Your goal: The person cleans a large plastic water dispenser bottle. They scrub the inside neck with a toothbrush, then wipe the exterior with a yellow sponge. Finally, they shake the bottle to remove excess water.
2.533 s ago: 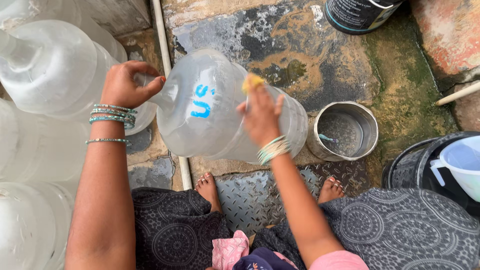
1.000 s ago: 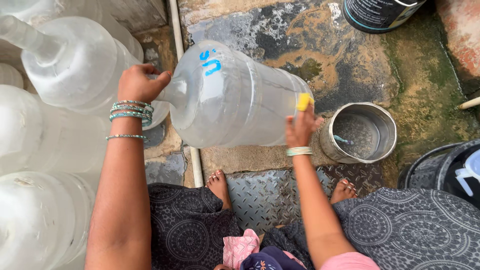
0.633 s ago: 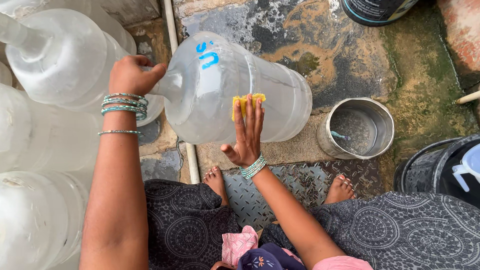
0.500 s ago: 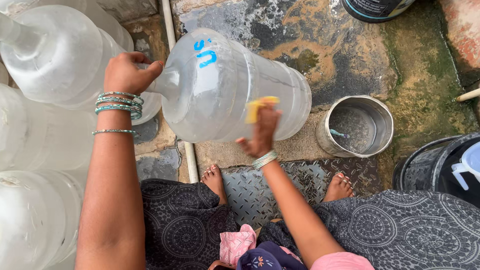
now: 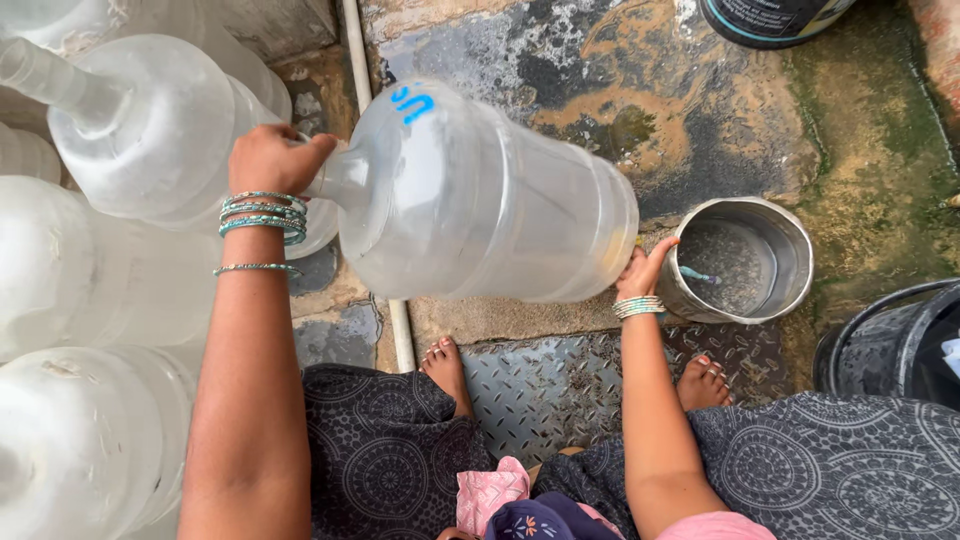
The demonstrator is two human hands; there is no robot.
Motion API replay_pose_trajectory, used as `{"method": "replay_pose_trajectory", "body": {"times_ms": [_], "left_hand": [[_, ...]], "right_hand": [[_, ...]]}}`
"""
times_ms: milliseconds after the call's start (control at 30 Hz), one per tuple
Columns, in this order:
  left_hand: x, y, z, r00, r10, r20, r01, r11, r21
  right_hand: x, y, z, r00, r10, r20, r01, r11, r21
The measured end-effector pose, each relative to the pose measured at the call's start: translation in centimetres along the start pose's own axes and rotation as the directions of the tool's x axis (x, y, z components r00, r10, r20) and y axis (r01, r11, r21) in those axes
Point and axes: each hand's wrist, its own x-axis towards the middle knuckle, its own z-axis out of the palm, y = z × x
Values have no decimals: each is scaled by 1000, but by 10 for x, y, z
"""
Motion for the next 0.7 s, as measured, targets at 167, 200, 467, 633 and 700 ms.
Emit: {"method": "replay_pose_trajectory", "body": {"times_ms": [167,200,467,633,700], "left_hand": [[-11,12,-17,986,-110,129,131,977,-168],[-14,15,-20,989,-80,124,98,983,-153],[-12,36,-16,995,-68,76,72,997,-39],[-4,11,5,979,161,-125,-166,986,-30],[-5,7,7,981,167,-101,-178,978,-112]], "right_hand": [[-6,-36,27,978,-204,36,206,948,-242],[-11,-42,40,937,-341,80,350,896,-275],[-211,-55,244,305,-604,736,908,-48,-416],[-216,-41,239,315,-629,711,869,-110,-482],[-165,-35,209,441,-671,597,757,-80,-649]]}}
